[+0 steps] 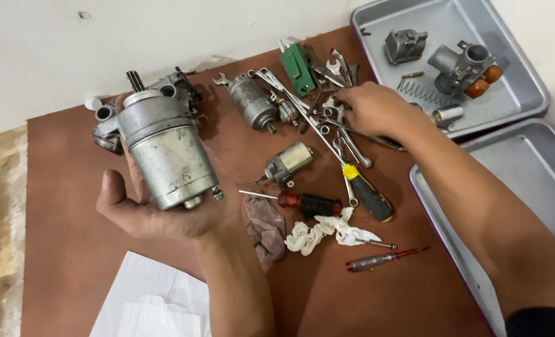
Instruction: The person holds a cylindrical metal motor and rotates it to inspect the exterior. They use a small metal tool to probe the motor's shaft and body, then wipe the surface with a cloth. The person continues to manipulate the motor, turning it over and checking different sides.
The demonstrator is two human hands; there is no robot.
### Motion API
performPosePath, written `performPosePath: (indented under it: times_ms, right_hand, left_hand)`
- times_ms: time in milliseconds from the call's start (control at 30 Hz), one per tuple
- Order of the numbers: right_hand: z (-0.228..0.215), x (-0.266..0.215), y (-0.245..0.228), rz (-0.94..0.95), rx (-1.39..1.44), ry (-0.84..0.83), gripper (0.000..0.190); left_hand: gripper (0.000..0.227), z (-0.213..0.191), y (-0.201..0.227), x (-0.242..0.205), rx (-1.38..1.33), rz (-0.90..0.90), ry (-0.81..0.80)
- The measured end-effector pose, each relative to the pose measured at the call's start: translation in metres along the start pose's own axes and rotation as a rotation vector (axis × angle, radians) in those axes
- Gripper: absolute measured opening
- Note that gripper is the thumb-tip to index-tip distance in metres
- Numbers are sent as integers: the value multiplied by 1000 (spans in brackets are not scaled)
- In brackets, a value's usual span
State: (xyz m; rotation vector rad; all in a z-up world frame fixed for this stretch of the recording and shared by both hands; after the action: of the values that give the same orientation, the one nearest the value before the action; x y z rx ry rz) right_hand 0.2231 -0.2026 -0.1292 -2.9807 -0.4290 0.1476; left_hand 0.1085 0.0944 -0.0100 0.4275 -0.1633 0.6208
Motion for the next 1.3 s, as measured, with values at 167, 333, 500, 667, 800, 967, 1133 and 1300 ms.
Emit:
performPosePath:
  times_ms: [167,333,500,667,800,967,1133,1300]
  right_hand:
    - [28,7,-6,-5,22,-156,50]
    - [29,-3,-16,6,21,-301,59]
    - [3,-6,-3,25,69,-259,54]
    - [-45,-2,31,178,61,16,46]
    - [-41,7,48,104,-39,149,38]
    - [-33,14,48,156,-61,79,37]
    - [-24,16,47,255,-54,-54,35]
    - [-20,16,44,181,-92,-3,34]
  left_hand:
    - [42,-18,7,4,3,81,138]
    - [81,6,-5,3,4,-35,2]
    - [61,-12,-4,0,-23,5,100]
    - [71,0,-9,0,-50,-53,11]
    - [77,4,-19,4,-58,-123,-40]
    - [65,-10,-9,1,-45,-22,36]
    - [73,-6,-10,3,13,-28,32]
    - [69,0,-10,1,0,-45,4]
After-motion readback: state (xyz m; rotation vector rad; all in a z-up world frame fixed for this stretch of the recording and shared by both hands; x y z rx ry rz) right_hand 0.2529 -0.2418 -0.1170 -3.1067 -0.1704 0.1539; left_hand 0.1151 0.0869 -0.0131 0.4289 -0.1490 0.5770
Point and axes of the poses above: each hand's wrist, its own x-axis towards the middle knuckle, its own z-axis out of the palm, y = z × x, the point moved 9 cm from there along x, towards the middle knuckle, and after that the axes turned 6 degrees about -x, right-handed, at the moved point
